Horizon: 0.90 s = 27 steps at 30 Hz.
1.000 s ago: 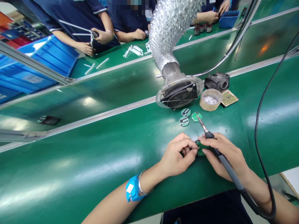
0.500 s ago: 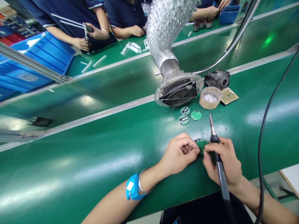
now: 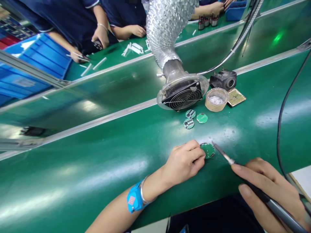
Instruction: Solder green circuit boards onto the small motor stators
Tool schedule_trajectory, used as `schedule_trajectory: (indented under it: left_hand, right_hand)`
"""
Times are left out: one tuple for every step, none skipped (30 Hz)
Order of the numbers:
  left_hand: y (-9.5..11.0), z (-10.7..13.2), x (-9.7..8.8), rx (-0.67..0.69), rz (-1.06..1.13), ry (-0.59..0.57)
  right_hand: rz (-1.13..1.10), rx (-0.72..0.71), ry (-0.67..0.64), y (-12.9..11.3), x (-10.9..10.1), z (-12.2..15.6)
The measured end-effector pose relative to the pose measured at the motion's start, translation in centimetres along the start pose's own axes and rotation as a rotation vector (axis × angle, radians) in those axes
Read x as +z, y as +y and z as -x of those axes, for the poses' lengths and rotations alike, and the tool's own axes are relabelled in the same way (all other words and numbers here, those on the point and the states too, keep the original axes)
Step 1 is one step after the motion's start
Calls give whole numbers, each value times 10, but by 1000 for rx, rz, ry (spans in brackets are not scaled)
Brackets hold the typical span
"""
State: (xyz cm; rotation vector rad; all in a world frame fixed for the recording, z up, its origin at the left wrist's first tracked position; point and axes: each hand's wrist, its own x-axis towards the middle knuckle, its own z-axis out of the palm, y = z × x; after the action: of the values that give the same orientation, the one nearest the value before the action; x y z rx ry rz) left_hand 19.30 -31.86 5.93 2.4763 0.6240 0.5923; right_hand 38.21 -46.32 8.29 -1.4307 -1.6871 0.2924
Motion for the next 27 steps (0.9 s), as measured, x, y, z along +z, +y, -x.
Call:
schedule_trajectory:
  left_hand:
    - [0,0,1,8,-9,7]
    - [-1,1,1,19,-23,14]
    - [-1,1,2,32,-40,24]
    - [-1,1,3,44,-58,34]
    - [-1,2,3,55,-73,42]
    - [-1,2,4,61,-87,48]
    - [-1,2,4,65,-101,50]
    - [0,2,4,68,-113,51]
    - [0,2,5,71,-124,50]
    - [0,2,4,75,-137,49]
    - [1,2,4,80,-152,48]
    - [1,2,4,87,-167,45]
    - [1,2,4,94,-183,43]
    - [1,2,3,101,-200,40]
    - [2,2,3,109,-217,38]
    - [2,1,2,119,-233,34]
    - [2,1,2,131,-249,29]
    - [1,1,1,143,-265,22]
    - [1,1,1,154,-280,12]
    - [1,1,0,163,-292,-1]
    - [1,1,0,169,-302,-13]
    - [1,0,-1,174,-308,-23]
    - [1,0,-1,178,-311,-30]
    - [0,0,-1,184,-312,-31]
    - [0,0,-2,190,-312,-32]
    - [0,0,-2,196,-311,-31]
    - [0,0,-2,202,-310,-33]
  right_hand:
    - [-6,13,-38,-2,-3,1]
    - [-16,19,-62,-4,-4,2]
    - [-25,23,-74,-5,-4,4]
    - [-28,28,-75,-6,-3,4]
    - [-26,29,-67,-6,-1,5]
    - [-17,26,-58,-7,1,5]
    - [-7,19,-52,-6,2,5]
    - [5,12,-51,-6,4,6]
    - [18,4,-50,-6,5,6]
    - [28,-4,-49,-5,5,6]
    - [34,-10,-51,-5,6,6]
    - [33,-17,-51,-5,6,6]
    - [26,-24,-46,-5,6,6]
    - [18,-28,-41,-5,6,6]
    - [12,-34,-34,-6,7,5]
    - [9,-40,-24,-6,7,4]
    - [13,-45,-14,-7,7,3]
    - [23,-51,-6,-7,8,2]
    - [38,-56,-4,-8,8,1]
    - [53,-65,-6,-8,9,1]
    - [69,-79,-13,-7,9,1]
    - [81,-97,-21,-7,10,2]
    - [88,-118,-28,-6,11,3]
    - [92,-139,-30,-5,11,4]
    - [94,-155,-31,-5,12,5]
    - [95,-164,-30,-5,12,5]
    - [95,-164,-31,-5,11,6]
